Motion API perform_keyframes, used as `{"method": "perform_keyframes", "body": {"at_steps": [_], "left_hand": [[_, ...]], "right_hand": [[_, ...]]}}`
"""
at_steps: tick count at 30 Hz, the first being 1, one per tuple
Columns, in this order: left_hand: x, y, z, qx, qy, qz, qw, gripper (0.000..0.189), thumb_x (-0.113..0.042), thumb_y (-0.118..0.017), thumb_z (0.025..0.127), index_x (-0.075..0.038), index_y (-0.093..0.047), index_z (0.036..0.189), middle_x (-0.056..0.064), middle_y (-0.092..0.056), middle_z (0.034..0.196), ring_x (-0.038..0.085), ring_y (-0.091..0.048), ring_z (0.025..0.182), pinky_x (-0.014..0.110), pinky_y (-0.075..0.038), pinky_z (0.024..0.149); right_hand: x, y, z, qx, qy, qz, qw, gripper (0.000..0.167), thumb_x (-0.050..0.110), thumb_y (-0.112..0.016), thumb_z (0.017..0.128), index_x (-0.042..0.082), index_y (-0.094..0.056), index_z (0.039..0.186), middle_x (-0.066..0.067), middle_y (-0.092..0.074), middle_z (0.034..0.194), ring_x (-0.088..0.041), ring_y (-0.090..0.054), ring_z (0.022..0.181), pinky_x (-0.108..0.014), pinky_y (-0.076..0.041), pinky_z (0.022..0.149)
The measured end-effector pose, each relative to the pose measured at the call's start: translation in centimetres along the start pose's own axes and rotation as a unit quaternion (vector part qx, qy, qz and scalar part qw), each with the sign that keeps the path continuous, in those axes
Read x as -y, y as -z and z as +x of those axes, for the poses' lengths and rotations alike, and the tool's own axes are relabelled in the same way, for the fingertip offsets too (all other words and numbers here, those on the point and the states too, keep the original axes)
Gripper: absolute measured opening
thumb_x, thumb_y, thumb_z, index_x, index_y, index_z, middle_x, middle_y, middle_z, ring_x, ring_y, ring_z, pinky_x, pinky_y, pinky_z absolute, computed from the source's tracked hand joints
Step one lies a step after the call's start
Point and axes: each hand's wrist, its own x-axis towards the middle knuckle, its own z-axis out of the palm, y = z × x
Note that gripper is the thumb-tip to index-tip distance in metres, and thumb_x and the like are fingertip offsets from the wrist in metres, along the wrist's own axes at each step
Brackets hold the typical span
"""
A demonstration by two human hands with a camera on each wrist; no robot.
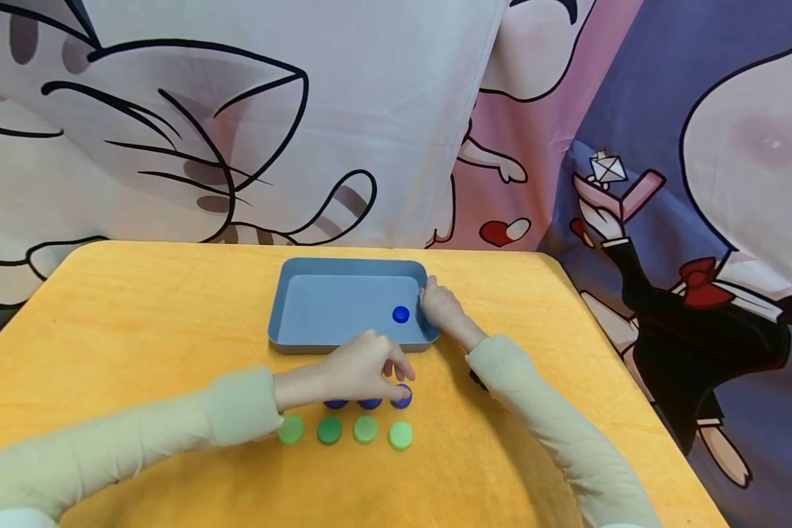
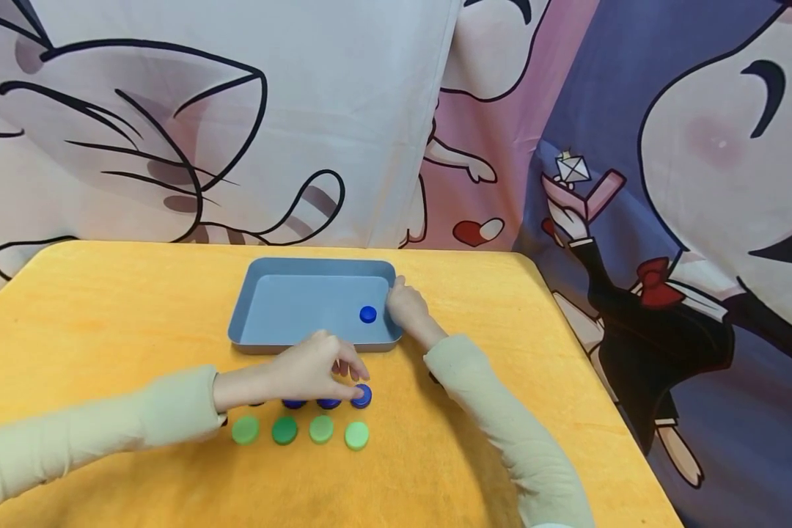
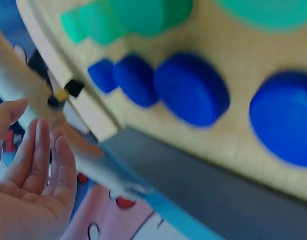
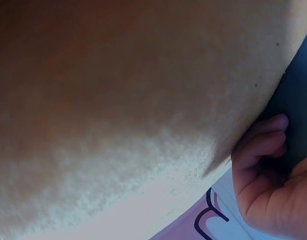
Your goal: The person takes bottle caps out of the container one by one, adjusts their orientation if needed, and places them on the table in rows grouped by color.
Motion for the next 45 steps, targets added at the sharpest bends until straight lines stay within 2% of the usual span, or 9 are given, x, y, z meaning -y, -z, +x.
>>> {"method": "perform_keyframes", "body": {"at_steps": [6,12,15,19,22,30,35,39,45], "left_hand": [[0.9,1.6,2.1,-0.033,-0.007,0.014,0.9993,0.012,-0.022,-0.08,0.077,-0.014,-0.077,0.085,-0.004,-0.073,0.077,0.004,-0.062,0.067,0.013,-0.048,0.062],[2.0,2.5,3.6,-0.043,0.013,0.027,0.9986,0.012,-0.022,-0.08,0.076,-0.016,-0.075,0.085,-0.002,-0.075,0.084,0.018,-0.067,0.078,0.018,-0.051,0.068],[2.8,2.7,4.6,-0.042,0.026,0.031,0.9983,0.011,-0.021,-0.08,0.076,-0.015,-0.075,0.085,-0.002,-0.074,0.084,0.016,-0.065,0.075,0.018,-0.051,0.068],[4.1,2.9,6.2,-0.021,0.038,0.032,0.9986,0.012,-0.018,-0.079,0.076,-0.013,-0.075,0.086,0.002,-0.074,0.086,0.012,-0.064,0.072,0.017,-0.052,0.067],[4.9,3.1,7.3,-0.006,0.048,0.037,0.9981,0.015,-0.017,-0.079,0.076,-0.01,-0.074,0.089,0.007,-0.074,0.089,0.014,-0.066,0.074,0.02,-0.053,0.068],[6.8,3.7,9.6,0.015,0.118,0.063,0.9909,0.023,-0.02,-0.08,0.077,-0.008,-0.075,0.096,0.006,-0.074,0.095,0.014,-0.066,0.082,0.027,-0.055,0.074],[7.7,3.8,10.6,0.031,0.142,0.077,0.9864,0.024,-0.021,-0.08,0.077,-0.009,-0.075,0.097,0.007,-0.074,0.097,0.016,-0.066,0.087,0.03,-0.055,0.079],[8.4,3.9,11.3,0.047,0.141,0.073,0.9863,0.028,-0.022,-0.081,0.075,-0.007,-0.074,0.099,0.007,-0.074,0.099,0.016,-0.067,0.089,0.029,-0.054,0.081],[10.2,3.7,11.6,0.098,0.113,-0.001,0.9887,0.039,-0.015,-0.081,0.076,-0.001,-0.068,0.11,0.014,-0.07,0.106,0.021,-0.066,0.093,0.027,-0.053,0.084]], "right_hand": [[-0.3,-0.1,-0.3,-0.011,0.014,-0.011,0.9998,0.036,0.02,-0.035,0.104,-0.008,-0.041,0.126,-0.027,-0.064,0.092,-0.035,-0.067,0.079,-0.042,-0.056,0.065],[-0.4,-0.4,-0.2,-0.008,0.011,-0.023,0.9996,0.032,0.019,-0.036,0.104,-0.007,-0.042,0.121,-0.025,-0.064,0.089,-0.035,-0.067,0.077,-0.041,-0.054,0.062],[-0.3,-0.5,-0.1,-0.004,0.007,-0.026,0.9996,0.033,0.02,-0.036,0.104,-0.007,-0.042,0.122,-0.024,-0.064,0.087,-0.034,-0.066,0.075,-0.04,-0.053,0.061],[-0.2,-0.4,0.0,-0.003,0.003,-0.029,0.9996,0.036,0.02,-0.036,0.104,-0.008,-0.041,0.126,-0.023,-0.064,0.086,-0.032,-0.066,0.071,-0.038,-0.053,0.058],[-0.2,-0.2,0.1,-0.001,0.0,-0.032,0.9995,0.036,0.021,-0.036,0.104,-0.007,-0.041,0.126,-0.023,-0.064,0.086,-0.03,-0.065,0.071,-0.037,-0.053,0.058],[0.1,0.1,0.2,0.005,-0.012,-0.029,0.9995,0.036,0.023,-0.035,0.104,-0.006,-0.042,0.124,-0.021,-0.063,0.087,-0.029,-0.065,0.074,-0.037,-0.054,0.063],[0.0,0.2,0.3,0.008,-0.012,-0.032,0.9994,0.035,0.022,-0.035,0.104,-0.006,-0.042,0.124,-0.021,-0.063,0.086,-0.03,-0.065,0.074,-0.036,-0.053,0.062],[0.0,0.2,0.4,0.005,-0.009,-0.033,0.9994,0.037,0.022,-0.035,0.104,-0.007,-0.041,0.126,-0.022,-0.063,0.089,-0.03,-0.066,0.076,-0.036,-0.054,0.063],[0.1,0.1,0.2,-0.008,0.001,-0.037,0.9993,0.035,0.02,-0.036,0.104,-0.007,-0.044,0.124,-0.024,-0.066,0.09,-0.032,-0.067,0.078,-0.039,-0.055,0.063]]}}
